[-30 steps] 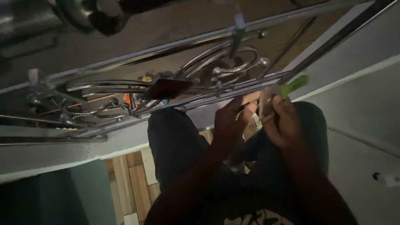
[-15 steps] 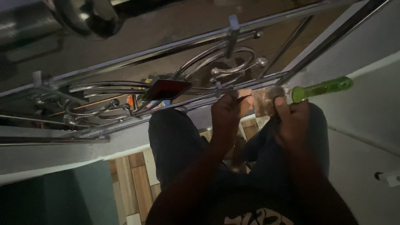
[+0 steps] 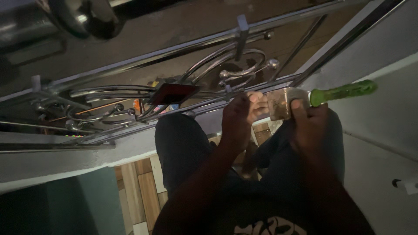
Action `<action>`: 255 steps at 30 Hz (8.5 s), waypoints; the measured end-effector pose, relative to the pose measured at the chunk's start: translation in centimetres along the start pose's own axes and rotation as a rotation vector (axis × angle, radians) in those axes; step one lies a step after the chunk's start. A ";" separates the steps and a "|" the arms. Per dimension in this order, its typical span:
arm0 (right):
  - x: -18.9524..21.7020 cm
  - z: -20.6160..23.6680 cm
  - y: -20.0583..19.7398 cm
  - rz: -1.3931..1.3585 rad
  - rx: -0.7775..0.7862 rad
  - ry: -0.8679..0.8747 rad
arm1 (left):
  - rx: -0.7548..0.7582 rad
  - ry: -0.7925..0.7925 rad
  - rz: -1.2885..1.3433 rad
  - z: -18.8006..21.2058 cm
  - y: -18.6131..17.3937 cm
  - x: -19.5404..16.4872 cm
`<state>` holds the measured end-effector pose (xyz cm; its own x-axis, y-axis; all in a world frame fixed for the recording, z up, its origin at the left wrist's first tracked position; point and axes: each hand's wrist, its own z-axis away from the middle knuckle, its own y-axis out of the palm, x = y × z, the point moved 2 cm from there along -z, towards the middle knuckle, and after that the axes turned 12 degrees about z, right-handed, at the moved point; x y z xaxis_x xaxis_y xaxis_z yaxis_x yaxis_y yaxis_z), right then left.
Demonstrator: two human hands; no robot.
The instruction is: The person cleans a metal railing using a green-handled scraper and a cloth. They scrape along the railing's surface and wipe it down, focusing on removing residue from the ornate metalwork.
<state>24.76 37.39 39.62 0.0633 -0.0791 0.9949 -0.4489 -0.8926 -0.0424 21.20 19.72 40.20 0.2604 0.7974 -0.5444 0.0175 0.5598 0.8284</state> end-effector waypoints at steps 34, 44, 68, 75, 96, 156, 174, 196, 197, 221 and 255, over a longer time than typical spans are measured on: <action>-3.0 -1.1 1.0 0.077 -0.023 -0.106 | 0.038 0.637 -0.733 -9.1 -9.2 -2.5; -3.8 -1.9 0.8 0.124 -0.041 -0.105 | 0.172 1.061 -1.530 -5.3 -4.1 -2.8; -2.4 -1.3 -0.3 0.261 -0.112 0.018 | 0.120 0.245 -1.604 -7.4 -1.0 0.1; -2.7 -2.3 -0.8 0.199 -0.096 -0.128 | 0.123 0.639 -1.611 -5.2 -2.7 -1.2; -4.1 -3.2 -1.8 0.183 -0.126 0.092 | -0.050 0.714 -1.415 -5.7 -6.9 -4.0; 3.5 -26.0 17.5 1.430 0.301 -0.715 | 0.330 0.795 -1.440 -17.8 -15.7 0.8; 3.5 -25.1 16.7 1.424 0.393 -0.704 | 0.272 0.733 -1.384 -17.9 -16.3 1.9; 4.5 -25.7 18.1 1.376 0.393 -0.778 | 0.325 0.855 -1.407 -17.2 -17.2 2.3; 4.2 -25.7 18.6 1.378 0.410 -0.780 | 0.320 0.772 -1.380 -17.3 -17.3 2.2; 5.2 -24.8 16.6 1.447 0.342 -0.735 | 0.284 0.733 -1.469 -17.8 -16.3 2.2; 2.2 -3.7 4.7 0.148 0.009 -0.106 | 0.264 0.664 -1.362 -13.9 -15.2 1.3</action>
<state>19.44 34.64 41.94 0.0913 -0.2559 0.9624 -0.4527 -0.8714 -0.1888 7.83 15.36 25.08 -0.5568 -0.2764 -0.7833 0.0618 0.9266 -0.3709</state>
